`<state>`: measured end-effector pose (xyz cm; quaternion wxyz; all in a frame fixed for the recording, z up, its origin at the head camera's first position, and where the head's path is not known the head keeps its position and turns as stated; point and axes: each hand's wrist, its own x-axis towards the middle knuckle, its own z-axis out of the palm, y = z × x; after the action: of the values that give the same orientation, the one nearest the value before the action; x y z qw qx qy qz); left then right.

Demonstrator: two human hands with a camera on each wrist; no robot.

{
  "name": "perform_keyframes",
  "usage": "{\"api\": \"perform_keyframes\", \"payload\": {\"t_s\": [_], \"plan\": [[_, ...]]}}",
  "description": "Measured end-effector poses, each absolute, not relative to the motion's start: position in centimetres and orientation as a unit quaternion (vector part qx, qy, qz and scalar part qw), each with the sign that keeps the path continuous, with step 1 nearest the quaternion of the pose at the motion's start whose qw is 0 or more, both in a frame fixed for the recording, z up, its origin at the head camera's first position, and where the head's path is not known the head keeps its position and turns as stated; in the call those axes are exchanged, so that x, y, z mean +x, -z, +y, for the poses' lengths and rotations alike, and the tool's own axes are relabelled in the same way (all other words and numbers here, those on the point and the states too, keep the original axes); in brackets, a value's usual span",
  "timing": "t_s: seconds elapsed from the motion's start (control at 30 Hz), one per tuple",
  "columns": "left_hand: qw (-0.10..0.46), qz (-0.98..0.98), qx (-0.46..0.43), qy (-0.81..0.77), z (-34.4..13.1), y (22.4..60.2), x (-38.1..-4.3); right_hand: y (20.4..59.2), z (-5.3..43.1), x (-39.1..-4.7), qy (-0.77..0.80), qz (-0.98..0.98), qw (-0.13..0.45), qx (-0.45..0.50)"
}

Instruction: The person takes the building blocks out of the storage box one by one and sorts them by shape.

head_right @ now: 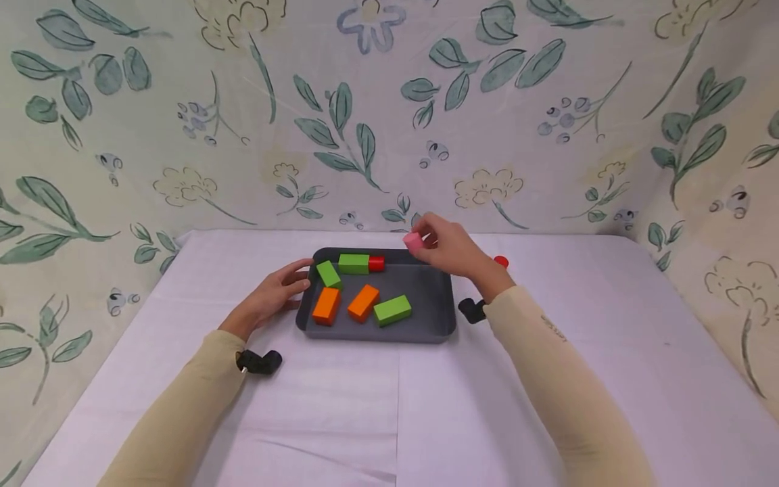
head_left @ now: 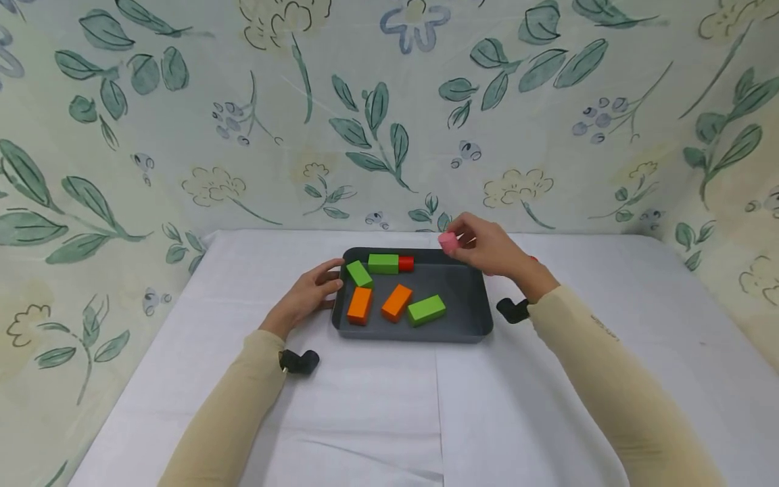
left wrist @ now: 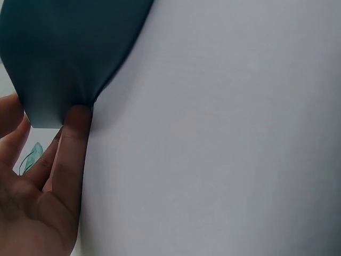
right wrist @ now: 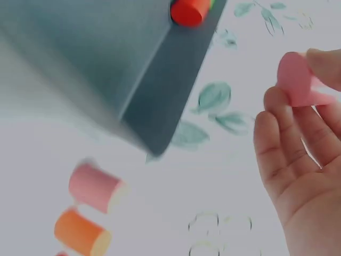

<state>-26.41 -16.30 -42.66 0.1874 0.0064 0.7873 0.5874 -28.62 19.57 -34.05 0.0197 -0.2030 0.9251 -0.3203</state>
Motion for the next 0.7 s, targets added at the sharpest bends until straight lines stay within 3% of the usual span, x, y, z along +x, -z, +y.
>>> {"api": "perform_keyframes", "payload": {"t_s": [0.4, 0.7], "plan": [[0.189, 0.787, 0.002, -0.587, -16.3, 42.6, -26.5, 33.1, 25.8, -25.6, 0.315, 0.931, -0.069, -0.172], [0.188, 0.789, -0.007, -0.585, -16.3, 42.7, -26.6, 33.0, 30.4, -25.3, 0.3, 0.944, -0.096, -0.101]]}}
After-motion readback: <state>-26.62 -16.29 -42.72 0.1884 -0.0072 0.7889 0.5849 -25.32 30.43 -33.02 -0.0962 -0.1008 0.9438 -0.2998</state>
